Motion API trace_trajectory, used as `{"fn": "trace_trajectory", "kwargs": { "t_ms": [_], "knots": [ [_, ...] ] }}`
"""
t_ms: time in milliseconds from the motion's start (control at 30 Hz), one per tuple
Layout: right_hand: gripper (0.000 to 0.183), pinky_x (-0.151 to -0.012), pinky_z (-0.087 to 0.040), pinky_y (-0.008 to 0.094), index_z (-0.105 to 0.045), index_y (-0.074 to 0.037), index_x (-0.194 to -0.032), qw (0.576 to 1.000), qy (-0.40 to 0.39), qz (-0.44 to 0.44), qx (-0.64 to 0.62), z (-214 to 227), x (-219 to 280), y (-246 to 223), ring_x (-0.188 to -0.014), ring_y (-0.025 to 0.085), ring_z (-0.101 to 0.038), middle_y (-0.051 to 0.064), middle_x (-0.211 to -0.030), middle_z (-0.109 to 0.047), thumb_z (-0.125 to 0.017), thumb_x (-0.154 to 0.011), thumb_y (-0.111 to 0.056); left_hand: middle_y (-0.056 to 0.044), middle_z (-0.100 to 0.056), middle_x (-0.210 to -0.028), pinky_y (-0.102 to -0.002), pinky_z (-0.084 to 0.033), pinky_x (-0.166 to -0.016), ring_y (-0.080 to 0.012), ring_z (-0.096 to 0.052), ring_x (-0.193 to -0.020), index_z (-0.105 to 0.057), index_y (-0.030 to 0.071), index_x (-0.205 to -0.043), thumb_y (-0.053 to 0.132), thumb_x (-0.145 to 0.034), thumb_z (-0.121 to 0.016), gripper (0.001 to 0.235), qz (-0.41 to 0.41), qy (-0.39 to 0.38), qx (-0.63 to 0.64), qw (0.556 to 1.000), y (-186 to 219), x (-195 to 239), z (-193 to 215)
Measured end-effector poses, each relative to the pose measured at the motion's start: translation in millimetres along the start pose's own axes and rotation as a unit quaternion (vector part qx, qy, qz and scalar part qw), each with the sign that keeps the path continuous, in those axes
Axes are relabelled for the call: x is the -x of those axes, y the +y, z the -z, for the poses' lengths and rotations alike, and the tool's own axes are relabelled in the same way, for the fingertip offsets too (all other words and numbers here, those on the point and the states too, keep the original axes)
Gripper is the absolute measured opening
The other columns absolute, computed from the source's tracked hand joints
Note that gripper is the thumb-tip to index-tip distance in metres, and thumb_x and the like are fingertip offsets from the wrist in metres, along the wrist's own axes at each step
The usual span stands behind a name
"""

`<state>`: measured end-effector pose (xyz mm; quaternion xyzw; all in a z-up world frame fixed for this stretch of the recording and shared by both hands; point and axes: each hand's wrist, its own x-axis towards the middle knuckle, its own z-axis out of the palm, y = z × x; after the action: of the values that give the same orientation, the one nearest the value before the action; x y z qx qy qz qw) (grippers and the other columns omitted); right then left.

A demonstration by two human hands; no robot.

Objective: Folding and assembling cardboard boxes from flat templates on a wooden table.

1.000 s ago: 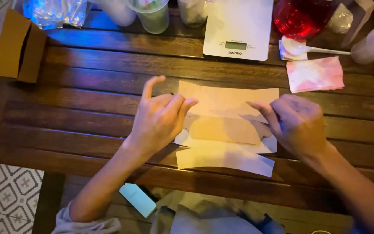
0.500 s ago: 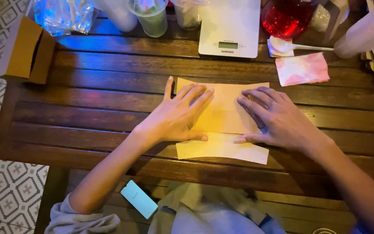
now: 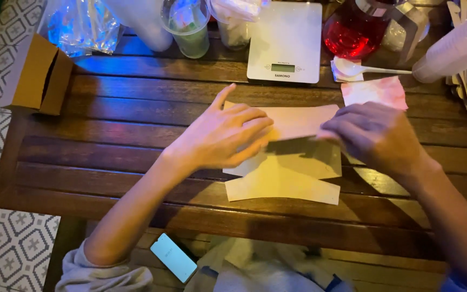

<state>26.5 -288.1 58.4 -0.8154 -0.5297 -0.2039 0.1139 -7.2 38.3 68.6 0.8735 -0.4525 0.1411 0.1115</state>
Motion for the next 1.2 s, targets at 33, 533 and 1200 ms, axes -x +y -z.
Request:
{"fn": "trace_trajectory", "kwargs": {
  "t_ms": [33, 533, 1200],
  "knots": [
    [0.033, -0.065, -0.066, 0.042, -0.077, -0.007, -0.094, 1.000, 0.000, 0.001, -0.001, 1, -2, 5, -0.073, 0.027, -0.076, 0.012, -0.083, -0.077, -0.065, -0.098, -0.038, -0.007, -0.070, -0.120, -0.069, -0.033, -0.111, -0.0244, -0.070, -0.105, -0.066, 0.012, -0.121, 0.036, -0.104, -0.053, 0.033, 0.001, 0.000, 0.000, 1.000, -4, -6, 2],
    [0.039, -0.076, -0.058, 0.039, -0.071, 0.000, -0.141, 0.981, 0.035, -0.184, 0.046, -18, -32, 53, -0.089, 0.025, -0.071, 0.015, -0.110, -0.077, -0.079, -0.107, -0.018, -0.021, -0.068, -0.129, -0.050, -0.053, -0.109, -0.0347, -0.065, -0.119, -0.066, -0.002, -0.128, 0.000, -0.090, -0.082, 0.042, -0.005, 0.159, 0.013, 0.987, -37, -54, -20],
    [0.055, -0.094, -0.056, 0.044, -0.064, -0.009, -0.123, 0.987, 0.003, -0.033, -0.155, 13, 39, -117, -0.109, 0.031, -0.065, 0.008, -0.132, -0.064, -0.080, -0.088, -0.048, -0.020, -0.047, -0.156, -0.054, -0.039, -0.108, -0.0350, -0.044, -0.143, -0.056, 0.006, -0.139, 0.055, -0.097, -0.059, 0.065, 0.169, -0.049, 0.010, 0.984, 108, 62, -34]
  ]
}}
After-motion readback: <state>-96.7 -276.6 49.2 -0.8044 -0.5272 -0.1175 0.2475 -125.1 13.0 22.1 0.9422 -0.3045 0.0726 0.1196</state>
